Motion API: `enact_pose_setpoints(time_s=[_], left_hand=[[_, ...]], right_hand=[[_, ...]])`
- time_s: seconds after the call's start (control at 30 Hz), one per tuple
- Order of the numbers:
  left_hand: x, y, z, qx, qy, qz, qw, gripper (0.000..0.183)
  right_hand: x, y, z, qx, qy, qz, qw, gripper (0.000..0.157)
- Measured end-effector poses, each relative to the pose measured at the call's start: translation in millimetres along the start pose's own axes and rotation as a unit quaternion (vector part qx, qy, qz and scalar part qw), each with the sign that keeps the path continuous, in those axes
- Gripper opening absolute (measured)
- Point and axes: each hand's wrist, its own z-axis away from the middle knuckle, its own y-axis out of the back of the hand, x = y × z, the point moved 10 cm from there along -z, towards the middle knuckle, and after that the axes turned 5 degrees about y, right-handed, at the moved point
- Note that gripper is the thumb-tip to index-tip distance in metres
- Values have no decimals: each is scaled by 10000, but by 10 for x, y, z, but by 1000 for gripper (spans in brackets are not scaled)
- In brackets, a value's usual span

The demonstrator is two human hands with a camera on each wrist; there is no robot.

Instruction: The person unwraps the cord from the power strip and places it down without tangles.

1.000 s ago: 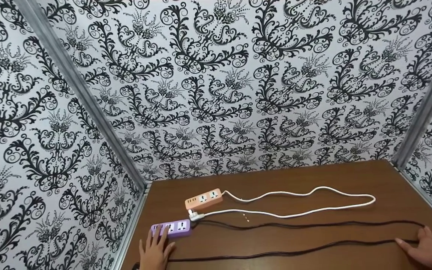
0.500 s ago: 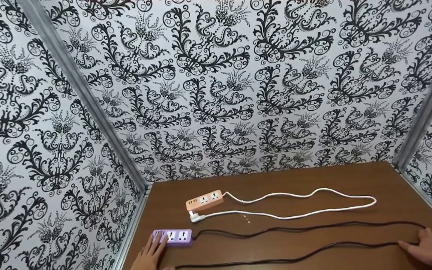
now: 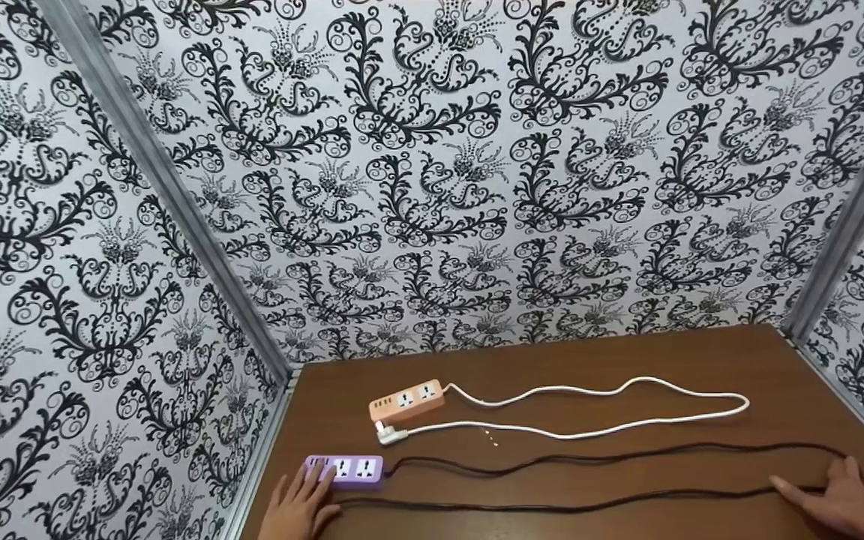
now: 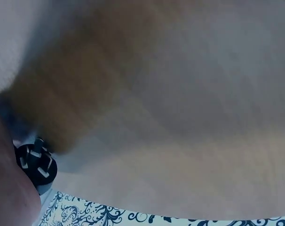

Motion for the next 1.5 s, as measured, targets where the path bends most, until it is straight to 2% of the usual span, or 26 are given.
enact_pose_setpoints(time_s=[0.13, 0.23, 0.37, 0.5, 0.53, 0.6, 0.67, 0.73, 0.8, 0.87, 0.97, 1.03, 1.1, 1.3, 1.5], left_hand=[[24, -12, -63, 70, 113, 0, 9999, 66], [46, -11, -91, 261, 338, -78, 9991, 69], [24, -12, -113, 544, 983, -177, 9935, 69], [-37, -54, -106, 524, 1645, -220, 9847, 71], [-47, -67, -99, 476, 1715, -219, 9838, 72], [-78, -117, -86, 134, 1831, -149, 9829, 58], [-113, -187, -81, -462, 1923, -45, 9802, 47], [-156, -245, -63, -1033, 2057, 47, 9731, 52], [-197, -263, -50, -1326, 2174, 126, 9669, 65], [-221, -255, -50, -1279, 2189, 186, 9671, 70], [-218, -219, -60, -879, 2022, 256, 9751, 70], [-205, -227, -66, -792, 1926, 264, 9777, 66], [-196, -255, -66, -882, 1920, 268, 9771, 63], [-154, -366, -66, -1526, 2054, 251, 9664, 57], [-139, -373, -94, -1772, 2127, 318, 9604, 57]], right_hand=[[-1, -11, -13, 155, 74, 78, 9998, 120], [-5, -9, -13, 246, 42, 55, 9997, 120], [-18, -7, -12, 315, 30, 35, 9995, 120], [-6, -34, -35, 285, -16, -24, 9996, 121], [-1, -48, -38, 263, -17, -64, 9996, 122], [2, -71, -35, 203, -28, -143, 9997, 123], [-9, -73, -17, 166, -18, -212, 9996, 124], [-27, -67, -7, 88, -67, -296, 9995, 126], [-61, -49, -1, 23, -45, -365, 9993, 126], [-95, -35, 13, -68, -49, -457, 9989, 128], [-122, -19, 29, -110, 20, -516, 9986, 130], [-121, -14, 24, -97, 53, -534, 9985, 131], [-115, -13, 14, -48, 87, -512, 9986, 131], [-61, -31, 9, 47, 76, -445, 9990, 129], [-52, -30, 16, 169, 87, -418, 9989, 128]])
